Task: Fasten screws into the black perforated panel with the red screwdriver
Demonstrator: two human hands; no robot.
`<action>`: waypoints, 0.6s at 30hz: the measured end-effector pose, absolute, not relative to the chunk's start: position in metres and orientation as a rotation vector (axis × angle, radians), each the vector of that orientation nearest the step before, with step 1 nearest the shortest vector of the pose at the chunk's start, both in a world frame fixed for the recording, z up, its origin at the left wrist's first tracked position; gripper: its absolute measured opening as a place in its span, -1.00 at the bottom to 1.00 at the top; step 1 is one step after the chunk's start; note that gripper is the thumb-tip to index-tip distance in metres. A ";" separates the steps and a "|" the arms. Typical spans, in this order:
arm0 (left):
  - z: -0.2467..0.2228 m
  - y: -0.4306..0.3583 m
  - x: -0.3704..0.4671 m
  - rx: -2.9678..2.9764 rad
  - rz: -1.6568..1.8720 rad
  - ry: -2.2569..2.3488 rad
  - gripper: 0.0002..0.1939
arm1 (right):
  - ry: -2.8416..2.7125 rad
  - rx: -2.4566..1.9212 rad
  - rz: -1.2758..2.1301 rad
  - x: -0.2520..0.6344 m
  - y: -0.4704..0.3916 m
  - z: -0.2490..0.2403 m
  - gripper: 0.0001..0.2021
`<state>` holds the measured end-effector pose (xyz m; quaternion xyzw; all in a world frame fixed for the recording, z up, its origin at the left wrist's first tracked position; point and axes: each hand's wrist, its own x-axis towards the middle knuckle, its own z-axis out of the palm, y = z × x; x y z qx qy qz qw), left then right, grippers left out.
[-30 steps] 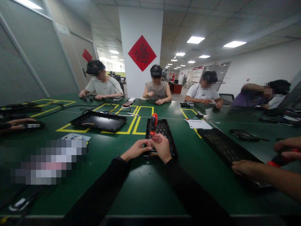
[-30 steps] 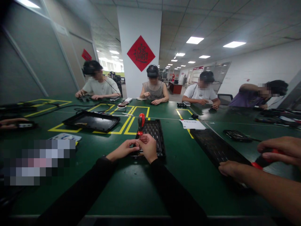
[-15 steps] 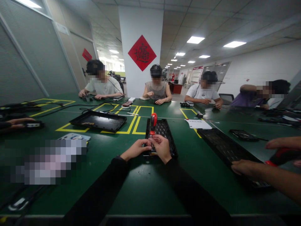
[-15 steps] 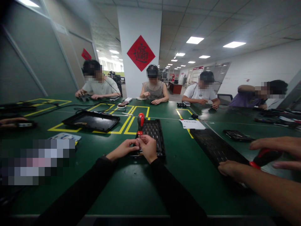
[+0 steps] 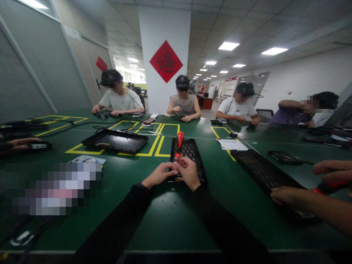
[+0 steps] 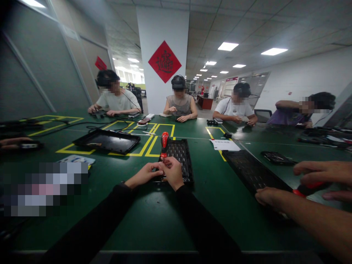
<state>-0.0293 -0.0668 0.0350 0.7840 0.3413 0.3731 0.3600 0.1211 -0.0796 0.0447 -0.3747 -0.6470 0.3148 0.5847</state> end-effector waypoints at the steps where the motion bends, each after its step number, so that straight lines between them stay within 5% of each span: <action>1: 0.035 -0.067 -0.029 2.017 0.973 0.879 -0.77 | -1.501 -0.870 0.746 0.121 -0.079 0.045 -0.81; 18: 0.042 -0.068 -0.032 2.046 0.893 0.823 -0.79 | -1.364 -0.788 0.996 0.120 -0.081 0.048 -0.75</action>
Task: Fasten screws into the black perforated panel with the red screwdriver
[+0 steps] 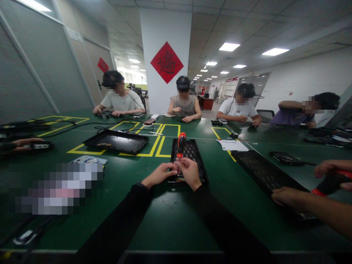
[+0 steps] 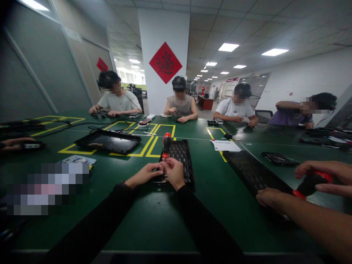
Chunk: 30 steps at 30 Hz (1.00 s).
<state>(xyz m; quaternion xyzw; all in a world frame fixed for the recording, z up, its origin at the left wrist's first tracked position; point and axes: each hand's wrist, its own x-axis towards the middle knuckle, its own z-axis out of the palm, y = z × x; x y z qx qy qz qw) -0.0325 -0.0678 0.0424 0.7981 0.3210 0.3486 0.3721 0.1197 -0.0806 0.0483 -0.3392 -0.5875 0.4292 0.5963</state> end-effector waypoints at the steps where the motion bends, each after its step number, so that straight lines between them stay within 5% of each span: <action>1: 0.043 -0.068 -0.033 2.055 0.885 0.808 -0.78 | -1.371 -0.776 1.013 0.120 -0.080 0.047 -0.74; 30: 0.035 -0.064 -0.032 1.997 0.947 0.823 -0.80 | -1.451 -0.820 0.865 0.120 -0.082 0.050 -0.84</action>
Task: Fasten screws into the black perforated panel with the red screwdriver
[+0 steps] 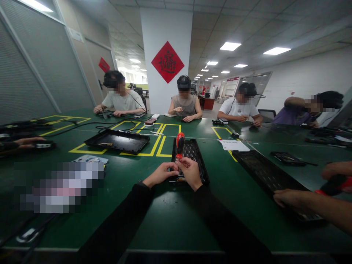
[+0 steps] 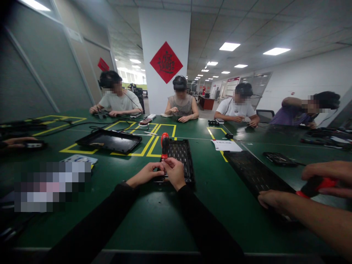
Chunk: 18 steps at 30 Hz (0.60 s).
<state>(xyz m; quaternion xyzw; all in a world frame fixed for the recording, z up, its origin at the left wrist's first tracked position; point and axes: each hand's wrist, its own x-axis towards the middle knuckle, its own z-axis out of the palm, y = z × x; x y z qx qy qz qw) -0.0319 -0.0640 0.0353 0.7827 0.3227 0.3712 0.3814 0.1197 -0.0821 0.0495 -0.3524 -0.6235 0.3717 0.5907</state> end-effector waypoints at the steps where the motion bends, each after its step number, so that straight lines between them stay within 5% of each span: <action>1: 0.036 -0.064 -0.032 2.002 0.935 0.819 -0.80 | -1.458 -0.821 0.869 0.120 -0.082 0.050 -0.82; 18: 0.040 -0.066 -0.033 2.006 0.913 0.792 -0.76 | -1.486 -0.823 0.909 0.121 -0.082 0.051 -0.77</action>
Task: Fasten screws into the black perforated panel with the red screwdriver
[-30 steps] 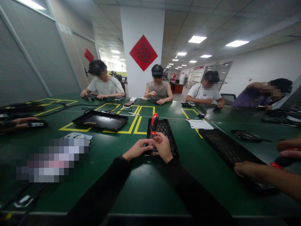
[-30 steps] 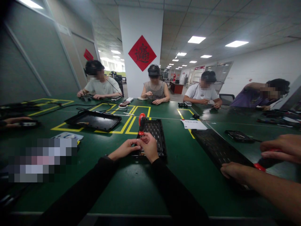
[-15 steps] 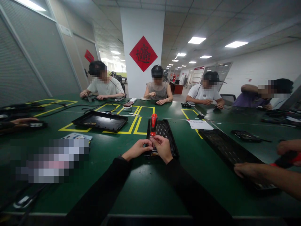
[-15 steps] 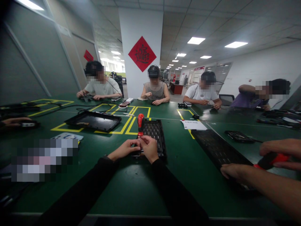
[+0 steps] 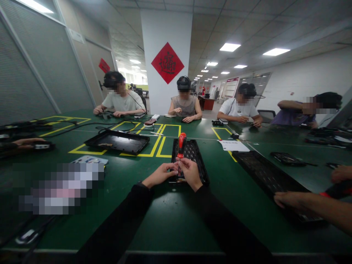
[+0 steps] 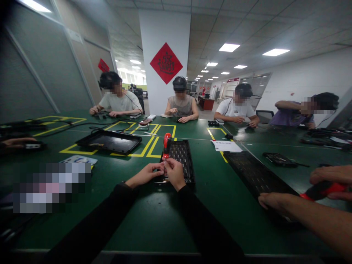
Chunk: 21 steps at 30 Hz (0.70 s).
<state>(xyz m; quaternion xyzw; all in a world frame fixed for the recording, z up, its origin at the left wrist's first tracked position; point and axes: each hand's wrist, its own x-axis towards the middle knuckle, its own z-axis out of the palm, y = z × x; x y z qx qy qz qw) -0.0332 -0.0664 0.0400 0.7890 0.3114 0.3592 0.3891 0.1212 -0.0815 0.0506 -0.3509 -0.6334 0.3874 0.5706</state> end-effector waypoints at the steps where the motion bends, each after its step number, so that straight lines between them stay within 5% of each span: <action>1: 0.039 -0.066 -0.033 2.004 0.918 0.799 -0.76 | -1.483 -0.820 0.913 0.121 -0.081 0.051 -0.77; 9: 0.036 -0.067 -0.028 2.016 0.981 0.852 -0.76 | -1.468 -0.823 0.884 0.120 -0.082 0.052 -0.77; 15: 0.039 -0.069 -0.025 2.008 1.019 0.869 -0.78 | -1.279 -0.798 0.806 0.117 -0.076 0.052 -0.56; 21: 0.040 -0.073 -0.023 2.009 1.022 0.867 -0.79 | -1.216 -0.769 0.789 0.117 -0.074 0.052 -0.64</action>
